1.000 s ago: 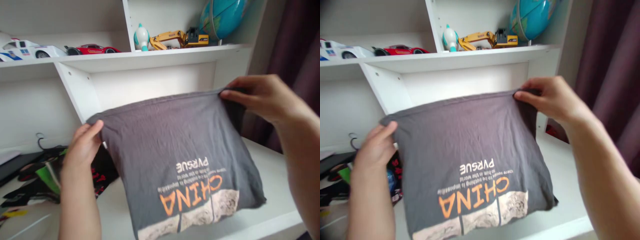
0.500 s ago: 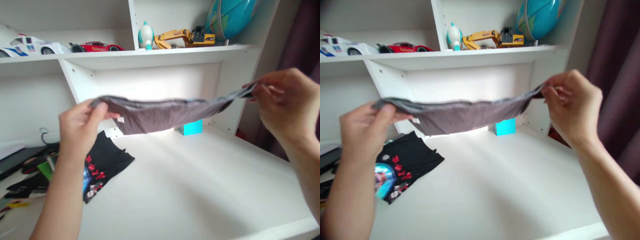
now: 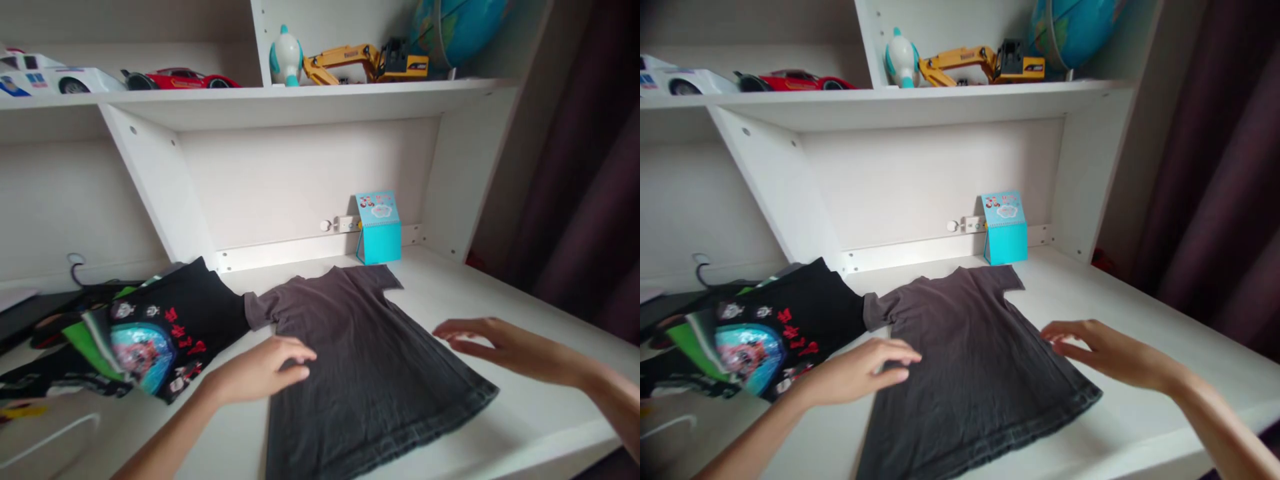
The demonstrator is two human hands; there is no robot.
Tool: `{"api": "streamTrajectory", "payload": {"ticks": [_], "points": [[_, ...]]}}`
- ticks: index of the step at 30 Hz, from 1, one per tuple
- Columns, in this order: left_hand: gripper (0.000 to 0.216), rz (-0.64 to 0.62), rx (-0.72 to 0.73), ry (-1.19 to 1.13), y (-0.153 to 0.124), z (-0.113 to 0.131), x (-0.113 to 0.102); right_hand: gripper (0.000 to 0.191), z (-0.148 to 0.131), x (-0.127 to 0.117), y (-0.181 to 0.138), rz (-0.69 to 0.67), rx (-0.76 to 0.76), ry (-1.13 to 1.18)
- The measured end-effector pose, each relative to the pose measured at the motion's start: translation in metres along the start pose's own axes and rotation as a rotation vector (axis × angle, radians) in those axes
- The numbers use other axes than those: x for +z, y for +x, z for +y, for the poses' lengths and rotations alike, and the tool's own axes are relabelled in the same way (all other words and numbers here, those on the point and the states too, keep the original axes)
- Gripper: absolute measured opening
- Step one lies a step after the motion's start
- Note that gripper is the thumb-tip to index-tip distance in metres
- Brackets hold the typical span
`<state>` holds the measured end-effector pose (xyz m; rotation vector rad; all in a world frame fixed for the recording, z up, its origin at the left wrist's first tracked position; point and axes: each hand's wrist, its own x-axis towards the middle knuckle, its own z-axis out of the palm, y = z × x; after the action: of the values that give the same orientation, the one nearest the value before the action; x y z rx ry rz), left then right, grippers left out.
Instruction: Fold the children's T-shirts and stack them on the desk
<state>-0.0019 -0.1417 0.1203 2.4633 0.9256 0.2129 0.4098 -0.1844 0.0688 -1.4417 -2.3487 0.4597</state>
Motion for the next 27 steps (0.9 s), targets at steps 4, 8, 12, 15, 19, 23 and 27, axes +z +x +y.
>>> {"api": "streamTrajectory", "payload": {"ticks": [4, 8, 12, 15, 19, 23, 27], "points": [[0.048, 0.250, -0.106, 0.198, 0.068, -0.041, 0.025, 0.035, -0.004, -0.001, 0.085, 0.040, 0.044, -0.109], [0.064, 0.314, -0.358, 0.372, 0.108, -0.077, 0.055, 0.045, 0.027, 0.033, 0.151, 0.154, 0.152, -0.280], [0.073, 0.257, -0.386, 0.397, 0.113, -0.091, 0.065, 0.058, 0.042, 0.072, 0.172, 0.155, 0.142, -0.314], [0.077, 0.188, -0.360, 0.359, 0.113, -0.093, 0.062, 0.068, 0.046, 0.087, 0.165, 0.071, 0.171, -0.368], [0.075, 0.151, -0.321, 0.335, 0.120, -0.096, 0.053, 0.066, 0.057, 0.079, 0.143, 0.028, 0.391, -0.429], [0.076, 0.184, -0.478, 0.368, 0.126, -0.105, 0.043, 0.049, 0.080, 0.059, 0.122, -0.047, 0.438, -0.485], [0.073, 0.181, -0.546, 0.390, 0.120, -0.108, 0.041, 0.044, 0.108, 0.045, 0.121, -0.137, 0.422, -0.521]]}}
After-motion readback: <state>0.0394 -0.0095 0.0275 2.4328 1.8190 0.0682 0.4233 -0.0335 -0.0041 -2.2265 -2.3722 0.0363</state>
